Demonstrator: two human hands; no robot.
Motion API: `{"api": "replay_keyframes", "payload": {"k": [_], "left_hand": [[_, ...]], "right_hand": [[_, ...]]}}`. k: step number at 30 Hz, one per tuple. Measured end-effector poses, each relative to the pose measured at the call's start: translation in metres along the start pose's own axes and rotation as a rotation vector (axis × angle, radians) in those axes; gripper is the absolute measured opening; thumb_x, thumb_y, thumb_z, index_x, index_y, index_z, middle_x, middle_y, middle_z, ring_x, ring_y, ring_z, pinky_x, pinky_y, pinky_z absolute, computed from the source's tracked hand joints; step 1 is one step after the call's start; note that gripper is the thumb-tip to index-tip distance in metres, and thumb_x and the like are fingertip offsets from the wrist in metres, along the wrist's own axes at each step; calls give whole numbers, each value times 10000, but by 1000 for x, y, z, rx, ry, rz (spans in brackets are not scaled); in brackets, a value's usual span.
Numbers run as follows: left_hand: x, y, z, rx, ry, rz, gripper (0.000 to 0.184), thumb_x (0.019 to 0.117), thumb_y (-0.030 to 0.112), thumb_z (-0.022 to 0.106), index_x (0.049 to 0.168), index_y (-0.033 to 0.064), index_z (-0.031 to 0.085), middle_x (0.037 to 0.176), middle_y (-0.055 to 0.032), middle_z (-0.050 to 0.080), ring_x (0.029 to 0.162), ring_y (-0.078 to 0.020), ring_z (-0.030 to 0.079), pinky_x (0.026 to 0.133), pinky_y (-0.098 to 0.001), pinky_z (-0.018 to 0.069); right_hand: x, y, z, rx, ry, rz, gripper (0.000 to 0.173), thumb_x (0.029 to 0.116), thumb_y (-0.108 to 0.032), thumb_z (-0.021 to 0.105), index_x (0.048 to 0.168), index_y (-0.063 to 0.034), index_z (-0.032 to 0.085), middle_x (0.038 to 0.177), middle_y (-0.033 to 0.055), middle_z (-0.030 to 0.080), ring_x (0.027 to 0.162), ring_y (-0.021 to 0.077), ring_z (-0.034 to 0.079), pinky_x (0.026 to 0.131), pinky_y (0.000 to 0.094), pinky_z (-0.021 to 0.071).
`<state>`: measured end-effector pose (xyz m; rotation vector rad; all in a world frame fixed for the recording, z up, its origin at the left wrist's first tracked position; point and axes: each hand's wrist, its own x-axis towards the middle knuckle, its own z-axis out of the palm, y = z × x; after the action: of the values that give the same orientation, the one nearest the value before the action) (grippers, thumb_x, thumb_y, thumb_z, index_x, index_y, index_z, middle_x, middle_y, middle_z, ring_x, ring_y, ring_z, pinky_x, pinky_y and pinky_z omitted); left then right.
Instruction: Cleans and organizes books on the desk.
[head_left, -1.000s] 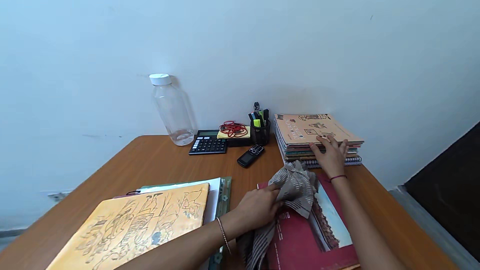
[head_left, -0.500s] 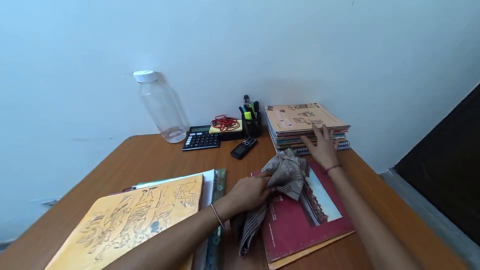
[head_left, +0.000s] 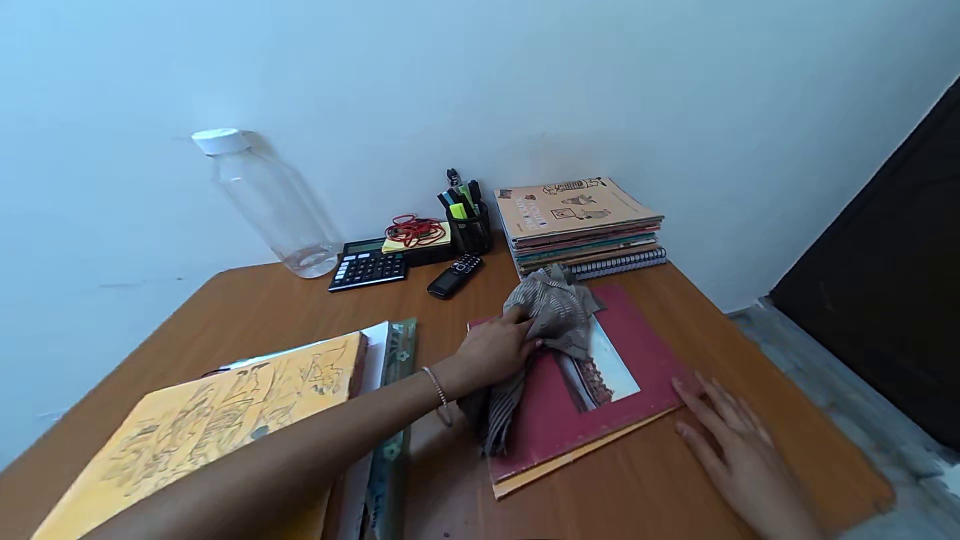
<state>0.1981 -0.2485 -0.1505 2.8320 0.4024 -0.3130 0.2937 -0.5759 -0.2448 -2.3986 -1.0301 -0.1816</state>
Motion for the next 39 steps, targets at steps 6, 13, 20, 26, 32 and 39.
{"api": "replay_keyframes", "payload": {"k": [6, 13, 20, 26, 32, 39], "left_hand": [[8, 88, 28, 3, -27, 262, 436, 1100, 354, 454, 1391, 70, 611, 1515, -168, 492, 1303, -387, 551, 1024, -569, 482], [-38, 91, 41, 51, 5, 605, 431, 1080, 288, 510, 1421, 35, 586, 1444, -196, 572, 1181, -441, 627, 885, -584, 545], [-32, -8, 3, 135, 2, 47, 354, 1094, 258, 478, 1327, 62, 658, 1496, -126, 544, 1201, -396, 638, 915, -623, 526], [2, -4, 12, 163, 126, -65, 358, 1087, 280, 492, 1269, 37, 682, 1408, -165, 585, 1116, -390, 663, 891, -580, 540], [27, 80, 16, 90, 79, 90, 396, 1090, 311, 489, 1145, -18, 703, 1391, -206, 569, 1145, -404, 642, 914, -576, 533], [13, 111, 45, 27, 35, 794, 394, 1078, 277, 509, 1283, -21, 665, 1380, -185, 609, 1183, -373, 631, 915, -538, 532]], "right_hand": [[1, -4, 6, 59, 99, 41, 487, 983, -452, 526, 1314, -149, 716, 1472, 259, 541, 1360, 538, 482, 1084, 743, 328], [-3, -13, -4, 75, 102, 44, 320, 890, -202, 638, 1048, 47, 764, 1255, 356, 639, 1250, 591, 548, 1080, 724, 355], [-2, -8, -3, 100, 35, 24, 424, 990, -339, 580, 1357, -157, 687, 1481, 246, 538, 1379, 557, 449, 1115, 740, 293], [0, -5, 4, 72, 99, 18, 458, 983, -403, 545, 1324, -143, 707, 1429, 231, 590, 1338, 520, 514, 1082, 714, 356], [2, -5, 7, 64, 149, 28, 468, 986, -424, 513, 1297, -143, 723, 1410, 209, 611, 1319, 488, 546, 1049, 708, 391], [-1, -8, 1, 85, 175, 51, 348, 938, -282, 585, 1028, -9, 779, 1097, 251, 713, 1104, 485, 656, 965, 698, 445]]}}
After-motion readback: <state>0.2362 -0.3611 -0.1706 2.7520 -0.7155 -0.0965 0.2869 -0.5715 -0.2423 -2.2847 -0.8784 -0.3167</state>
